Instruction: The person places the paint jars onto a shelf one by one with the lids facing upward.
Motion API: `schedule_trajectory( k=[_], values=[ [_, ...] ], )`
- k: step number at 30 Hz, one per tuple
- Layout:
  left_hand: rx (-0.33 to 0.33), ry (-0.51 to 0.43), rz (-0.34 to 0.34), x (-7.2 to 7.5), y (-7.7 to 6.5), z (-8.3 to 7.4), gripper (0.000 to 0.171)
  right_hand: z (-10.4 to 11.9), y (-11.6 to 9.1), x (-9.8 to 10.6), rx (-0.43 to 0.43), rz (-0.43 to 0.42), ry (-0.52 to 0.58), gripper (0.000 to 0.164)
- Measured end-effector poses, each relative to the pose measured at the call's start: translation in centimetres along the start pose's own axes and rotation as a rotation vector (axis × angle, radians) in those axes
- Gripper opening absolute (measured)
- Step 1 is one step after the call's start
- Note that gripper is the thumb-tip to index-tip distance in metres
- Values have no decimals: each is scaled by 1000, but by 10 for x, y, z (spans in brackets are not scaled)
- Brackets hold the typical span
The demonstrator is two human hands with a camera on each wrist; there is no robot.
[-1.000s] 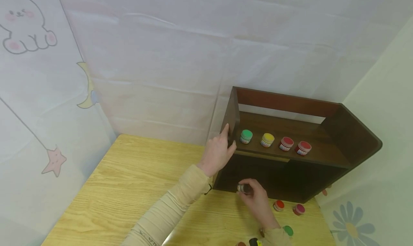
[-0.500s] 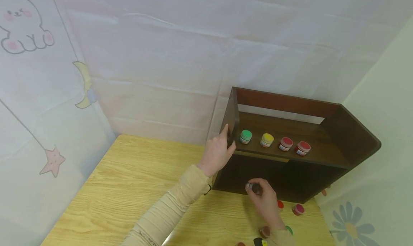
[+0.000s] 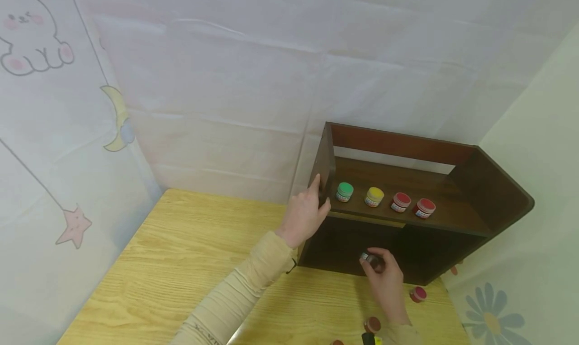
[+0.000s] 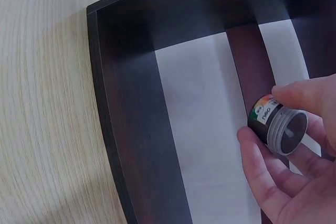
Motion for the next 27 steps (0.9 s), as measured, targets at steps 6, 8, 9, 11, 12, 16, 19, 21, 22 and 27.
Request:
schedule_trajectory(
  k=[6,8,9,11,12,16,19,21,22,27],
  values=[
    [-4,0,0,0,0,0,65,-4,1,7,-94,20,7,34],
    [-6,-2,-1,0,0,0,65,-6,2,10,-98,0,6,33],
    [-5,-4,-1,0,0,1,64,-7,2,11,-97,-13,7,32],
    [-5,-5,-1,0,0,1,65,-8,3,14,-94,-42,4,31],
    [-5,-5,-1,0,0,1,65,-8,3,16,-93,-58,6,31],
    [-6,-8,-2,0,-1,1,64,-10,4,24,-112,-101,34,34],
    [-6,-15,-3,0,-1,1,64,-12,4,29,-145,-109,74,39],
    [-8,-15,-2,0,-1,1,64,-13,5,33,-160,-125,92,41],
    [-8,-13,-2,0,-1,1,64,-14,5,35,-159,-136,100,42],
    [-18,3,-5,0,-1,1,64,-15,8,42,-119,-216,145,43]
  ],
)
Point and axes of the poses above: each hand's wrist, its own y-axis towards the middle knuckle, its own x-axis out of the back of the hand, z = x × y, the point moved 5 cm from there along y, towards the middle knuckle, and after that the axes turned 8 degrees about -y, right-handed, at the moved point
